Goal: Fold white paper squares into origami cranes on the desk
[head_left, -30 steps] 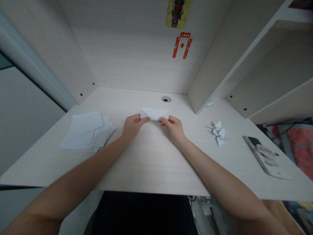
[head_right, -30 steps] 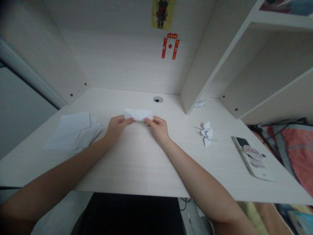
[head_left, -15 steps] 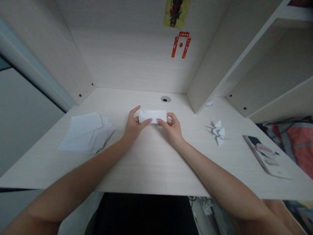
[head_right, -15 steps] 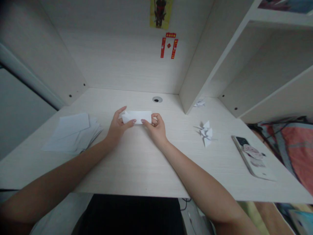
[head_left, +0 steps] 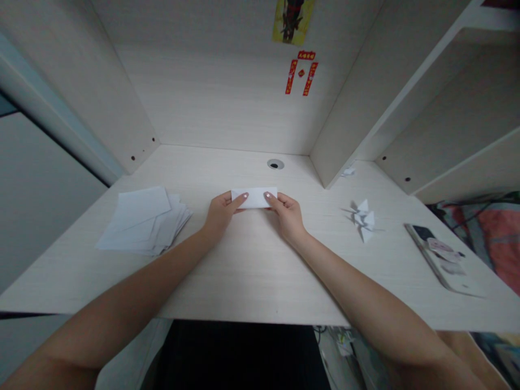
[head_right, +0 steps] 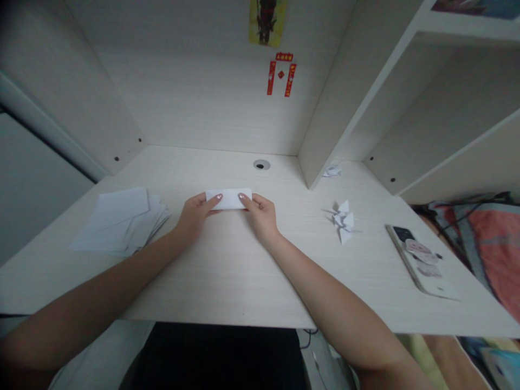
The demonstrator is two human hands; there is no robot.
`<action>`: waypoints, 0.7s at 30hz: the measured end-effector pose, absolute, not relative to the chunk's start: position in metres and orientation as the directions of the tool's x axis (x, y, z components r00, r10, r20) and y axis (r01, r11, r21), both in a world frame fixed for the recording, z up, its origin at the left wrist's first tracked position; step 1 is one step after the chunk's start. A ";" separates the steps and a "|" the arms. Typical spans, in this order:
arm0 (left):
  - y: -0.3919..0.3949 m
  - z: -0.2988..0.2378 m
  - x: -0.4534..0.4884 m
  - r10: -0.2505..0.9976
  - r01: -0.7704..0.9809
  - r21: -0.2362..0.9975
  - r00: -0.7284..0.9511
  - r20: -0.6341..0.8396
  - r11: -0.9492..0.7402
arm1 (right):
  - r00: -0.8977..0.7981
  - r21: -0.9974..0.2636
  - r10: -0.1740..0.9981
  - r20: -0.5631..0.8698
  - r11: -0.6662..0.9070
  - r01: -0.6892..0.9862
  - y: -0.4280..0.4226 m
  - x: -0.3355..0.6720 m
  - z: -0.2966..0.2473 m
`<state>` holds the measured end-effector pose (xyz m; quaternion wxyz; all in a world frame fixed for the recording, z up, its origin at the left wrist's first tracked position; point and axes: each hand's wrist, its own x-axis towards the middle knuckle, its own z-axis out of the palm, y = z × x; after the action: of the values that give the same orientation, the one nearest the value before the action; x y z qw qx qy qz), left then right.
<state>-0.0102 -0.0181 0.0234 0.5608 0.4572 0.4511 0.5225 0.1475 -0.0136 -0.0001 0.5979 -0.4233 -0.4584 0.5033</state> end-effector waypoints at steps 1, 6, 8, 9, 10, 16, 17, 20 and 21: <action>-0.017 0.023 -0.011 0.998 -0.194 0.980 0.061 -0.033 0.044 | 0.079 -0.968 0.990 0.120 0.135 -0.213 -0.013 0.148 -0.001; -0.015 0.020 -0.012 0.995 -0.235 0.970 0.090 -0.044 0.064 | 0.089 -0.966 0.990 0.111 0.129 -0.225 -0.013 0.149 -0.001; -0.015 0.020 -0.012 0.995 -0.223 0.973 0.094 -0.038 0.058 | 0.085 -0.965 0.991 0.105 0.122 -0.233 -0.012 0.149 -0.001; -0.016 0.020 -0.012 0.995 -0.210 0.976 0.092 -0.035 0.053 | 0.088 -0.965 0.991 0.101 0.119 -0.235 -0.012 0.149 -0.002; -0.016 0.021 -0.012 0.996 -0.195 0.980 0.088 -0.031 0.048 | 0.093 -0.965 0.991 0.097 0.116 -0.236 -0.012 0.149 -0.002; -0.019 0.026 -0.011 0.998 -0.125 0.992 0.066 -0.015 0.023 | 0.109 -0.967 0.990 0.090 0.113 -0.228 -0.011 0.149 -0.002; -0.020 0.027 -0.011 0.998 -0.118 0.993 0.067 -0.013 0.021 | 0.111 -0.968 0.990 0.089 0.112 -0.225 -0.011 0.149 -0.003; -0.021 0.028 -0.011 0.997 -0.107 0.994 0.072 -0.012 0.020 | 0.119 -0.967 0.989 0.087 0.113 -0.227 -0.011 0.149 -0.003; -0.021 0.028 -0.011 0.997 -0.108 0.994 0.069 -0.013 0.021 | 0.122 -0.966 0.989 0.088 0.115 -0.230 -0.011 0.149 -0.003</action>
<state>-0.0106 -0.0210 0.0279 0.5475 0.4847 0.4588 0.5047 0.1492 -0.0111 -0.0033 0.6080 -0.4377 -0.4331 0.5012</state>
